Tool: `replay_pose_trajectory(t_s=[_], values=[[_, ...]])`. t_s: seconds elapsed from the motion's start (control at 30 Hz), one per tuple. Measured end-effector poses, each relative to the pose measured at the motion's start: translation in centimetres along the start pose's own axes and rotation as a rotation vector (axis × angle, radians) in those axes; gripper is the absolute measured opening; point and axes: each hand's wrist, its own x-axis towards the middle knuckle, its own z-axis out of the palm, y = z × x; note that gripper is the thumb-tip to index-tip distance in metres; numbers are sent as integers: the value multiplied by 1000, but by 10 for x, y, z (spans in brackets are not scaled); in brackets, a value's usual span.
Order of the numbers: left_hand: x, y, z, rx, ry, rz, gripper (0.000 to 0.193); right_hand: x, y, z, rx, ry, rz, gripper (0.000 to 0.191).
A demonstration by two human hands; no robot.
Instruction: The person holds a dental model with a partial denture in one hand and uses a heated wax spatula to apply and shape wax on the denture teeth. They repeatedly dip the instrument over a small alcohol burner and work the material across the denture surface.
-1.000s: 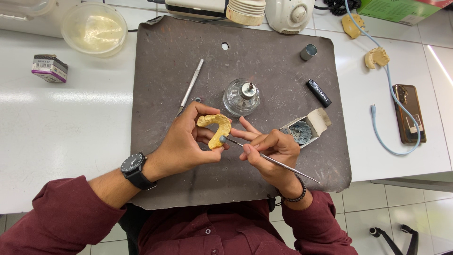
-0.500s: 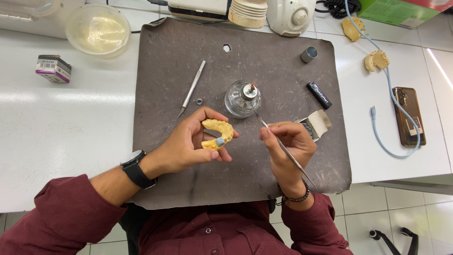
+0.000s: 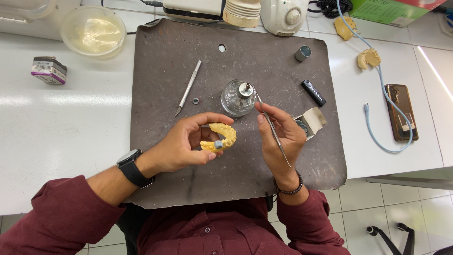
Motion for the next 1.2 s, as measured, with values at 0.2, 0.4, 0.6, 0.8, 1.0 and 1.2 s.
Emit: replay_pose_trajectory(t_s=[0.2,0.4,0.6,0.8,1.0,1.2], values=[[0,3,2,123,12,14,69,5,-1,2,-122,-78,-93,24],[-1,3,3,142,5,20,68,7,-4,3,-216,-73,-150,25],[-2,3,3,160,0,22,69,7,-8,4,-268,-69,-167,27],[-1,4,4,147,-3,22,68,8,-8,3,-281,-70,-195,29],[-2,3,3,133,6,-4,68,7,-7,4,-297,-78,-195,29],[-1,0,3,181,19,-11,67,8,-7,4,-306,-85,-214,29]])
